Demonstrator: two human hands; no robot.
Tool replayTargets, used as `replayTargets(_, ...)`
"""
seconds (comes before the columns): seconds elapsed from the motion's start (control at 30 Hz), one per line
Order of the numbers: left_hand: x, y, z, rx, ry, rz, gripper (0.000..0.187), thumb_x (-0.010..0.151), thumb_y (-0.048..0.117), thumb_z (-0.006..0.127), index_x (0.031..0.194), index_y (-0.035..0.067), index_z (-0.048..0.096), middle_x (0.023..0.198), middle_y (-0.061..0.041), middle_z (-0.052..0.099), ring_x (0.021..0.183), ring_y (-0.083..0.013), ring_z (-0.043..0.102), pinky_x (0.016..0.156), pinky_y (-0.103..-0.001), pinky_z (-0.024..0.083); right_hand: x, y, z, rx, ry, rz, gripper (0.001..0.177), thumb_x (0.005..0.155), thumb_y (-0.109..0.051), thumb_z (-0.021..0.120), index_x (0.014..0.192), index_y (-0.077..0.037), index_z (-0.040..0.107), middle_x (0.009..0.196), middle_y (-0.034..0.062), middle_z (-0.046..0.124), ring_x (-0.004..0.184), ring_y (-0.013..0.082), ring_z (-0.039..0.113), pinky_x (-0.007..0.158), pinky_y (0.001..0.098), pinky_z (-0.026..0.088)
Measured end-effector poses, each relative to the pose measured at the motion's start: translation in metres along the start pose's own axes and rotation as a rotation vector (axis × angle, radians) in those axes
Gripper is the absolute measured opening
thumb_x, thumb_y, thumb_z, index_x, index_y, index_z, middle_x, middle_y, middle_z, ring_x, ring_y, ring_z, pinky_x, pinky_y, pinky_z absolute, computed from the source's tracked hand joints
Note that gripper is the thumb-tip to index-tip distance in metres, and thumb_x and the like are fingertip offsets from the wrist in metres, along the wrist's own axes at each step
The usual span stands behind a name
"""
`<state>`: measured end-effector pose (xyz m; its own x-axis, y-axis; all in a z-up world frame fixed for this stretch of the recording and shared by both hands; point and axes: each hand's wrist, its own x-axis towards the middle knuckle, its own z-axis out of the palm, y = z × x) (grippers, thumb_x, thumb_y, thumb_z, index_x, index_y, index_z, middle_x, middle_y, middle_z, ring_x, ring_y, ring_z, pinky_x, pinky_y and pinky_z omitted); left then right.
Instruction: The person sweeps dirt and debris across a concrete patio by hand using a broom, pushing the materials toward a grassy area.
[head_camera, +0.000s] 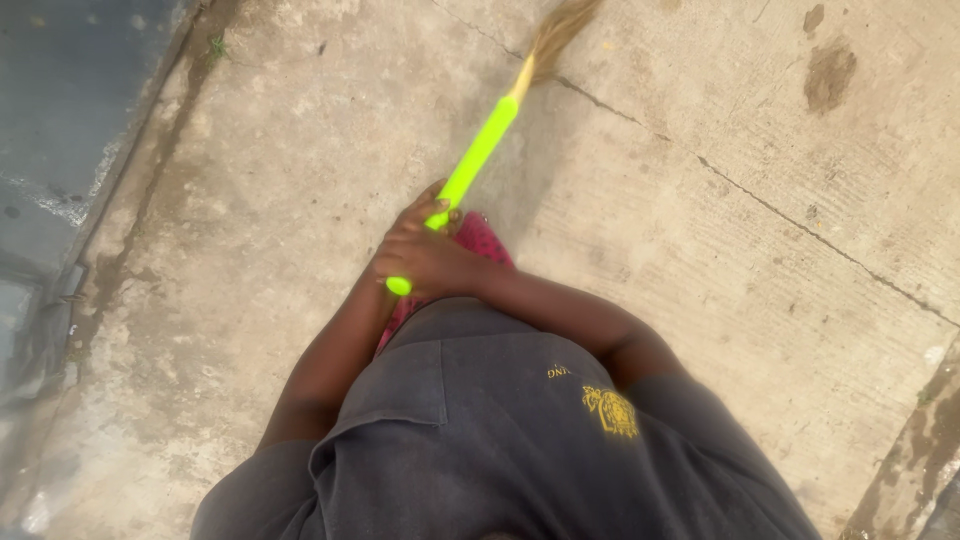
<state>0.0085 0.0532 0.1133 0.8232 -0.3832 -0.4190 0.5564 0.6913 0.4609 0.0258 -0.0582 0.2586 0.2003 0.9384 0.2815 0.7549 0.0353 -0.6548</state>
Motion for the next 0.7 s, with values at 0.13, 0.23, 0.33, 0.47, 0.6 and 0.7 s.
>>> replayTargets(0.13,0.015,0.062,-0.013,0.023,0.23,0.11,0.058,0.1,0.024,0.073,0.146,0.007,0.043,0.102,-0.007,0.061,0.086,-0.0157,0.06,0.072,-0.028,0.054,0.019,0.042,-0.006,-0.049,0.069,-0.05,0.015,0.083,-0.017,0.075,0.09,-0.011,0.063,0.101,0.0068,0.067,0.102,0.0289,0.062,0.093,0.044,0.044)
replayTargets(0.23,0.046,0.104,-0.027,0.057,0.442,0.019,0.048,0.096,0.025,0.07,0.133,0.009,0.045,0.101,-0.007,0.064,0.086,-0.0165,0.064,0.07,-0.032,0.058,0.033,0.1,-0.009,0.148,0.007,0.101,0.008,0.089,-0.009,0.07,0.091,-0.012,0.064,0.099,0.0031,0.067,0.104,0.0247,0.063,0.097,0.0404,0.047)
replayTargets(0.33,0.086,0.131,-0.053,0.218,0.593,-0.07,0.044,0.094,0.022,0.067,0.129,0.005,0.047,0.099,-0.012,0.066,0.081,-0.0212,0.066,0.063,-0.037,0.058,0.048,0.148,-0.023,0.196,0.04,0.258,0.011,0.096,-0.011,0.069,0.087,-0.012,0.062,0.094,-0.0016,0.07,0.1,0.019,0.067,0.097,0.0369,0.049)
replayTargets(0.47,0.157,0.096,-0.091,0.397,0.521,-0.151,0.044,0.093,0.015,0.067,0.128,-0.001,0.046,0.098,-0.016,0.065,0.079,-0.026,0.067,0.06,-0.04,0.056,0.031,0.181,-0.042,0.257,0.195,0.198,0.015,0.083,-0.014,0.077,0.086,-0.012,0.062,0.095,0.0017,0.069,0.104,0.0243,0.065,0.093,0.0408,0.048)
replayTargets(0.6,0.196,0.054,-0.078,0.598,0.369,-0.275,0.049,0.088,0.008,0.068,0.128,0.0,0.041,0.096,-0.015,0.062,0.082,-0.0259,0.067,0.064,-0.041,0.058,-0.019,0.172,-0.041,0.028,0.11,0.314,0.014,0.083,-0.011,0.076,0.089,-0.012,0.063,0.096,0.0015,0.067,0.101,0.0218,0.064,0.11,0.049,0.037)
replayTargets(0.7,0.226,0.04,-0.049,0.602,0.134,-0.28,0.048,0.088,0.014,0.067,0.13,0.007,0.046,0.093,-0.014,0.064,0.079,-0.0231,0.065,0.063,-0.037,0.055,-0.033,0.161,-0.06,-0.113,0.066,0.431,0.019,0.076,-0.006,0.075,0.09,-0.015,0.065,0.096,0.0033,0.064,0.108,0.0236,0.061,0.108,0.047,0.034)
